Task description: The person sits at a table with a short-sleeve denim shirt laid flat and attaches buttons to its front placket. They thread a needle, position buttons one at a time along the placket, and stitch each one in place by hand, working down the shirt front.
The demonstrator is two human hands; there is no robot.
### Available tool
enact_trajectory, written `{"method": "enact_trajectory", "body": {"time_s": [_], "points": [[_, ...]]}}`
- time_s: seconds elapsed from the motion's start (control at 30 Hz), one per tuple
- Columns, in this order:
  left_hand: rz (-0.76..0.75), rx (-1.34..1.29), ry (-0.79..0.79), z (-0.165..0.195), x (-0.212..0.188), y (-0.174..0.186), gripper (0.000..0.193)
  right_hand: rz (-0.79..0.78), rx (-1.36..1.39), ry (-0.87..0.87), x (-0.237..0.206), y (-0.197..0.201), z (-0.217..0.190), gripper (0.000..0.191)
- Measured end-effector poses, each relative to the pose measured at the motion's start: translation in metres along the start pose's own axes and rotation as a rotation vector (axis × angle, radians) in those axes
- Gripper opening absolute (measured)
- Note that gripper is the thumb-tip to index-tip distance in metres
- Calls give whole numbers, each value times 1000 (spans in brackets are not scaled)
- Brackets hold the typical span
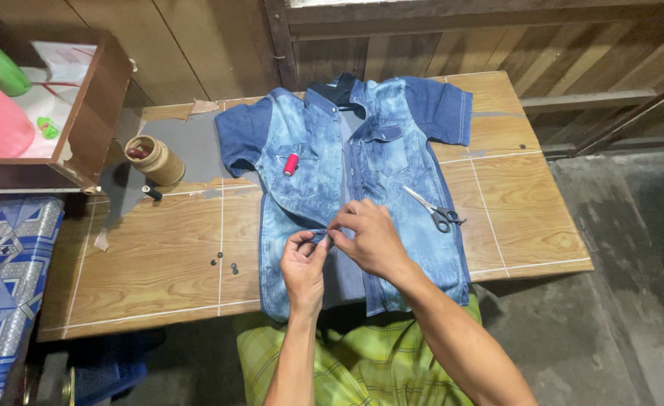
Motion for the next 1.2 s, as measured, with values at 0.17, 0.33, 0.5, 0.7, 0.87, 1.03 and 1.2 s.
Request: {"method": "enact_trajectory", "body": {"time_s": [0.17,0.33,0.5,0.7,0.87,1.03,1.2], "points": [[10,-19,10,1,0,-1,34,85,104,84,-1,7,-5,25],[3,-27,2,4,0,-2,36,25,62,87,1,4,-1,15],[-3,-10,-8,1,-1,-2,37,67,8,81,0,6,-1,10],[-11,10,0,1,-1,1,36,44,78,127,0,7,-7,15],[-35,4,25,-4,-2,0,34,-1,-28,74,3,5,-6,8],[-53,75,19,-5,-2,-3,26,147,89,141,1,12,-12,8],[-43,252,-9,11,-4,-7,22,158,505,-54,9,-1,21,11]]}}
Point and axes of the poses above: each hand's wrist, its own x-axis towards the middle knuckle, its own y-axis out of the back of the hand, z = x × y, the point moved 9 cm from there along x, towards the middle knuckle, and after that the axes turned 2 degrees about -x, right-handed, at the moved point
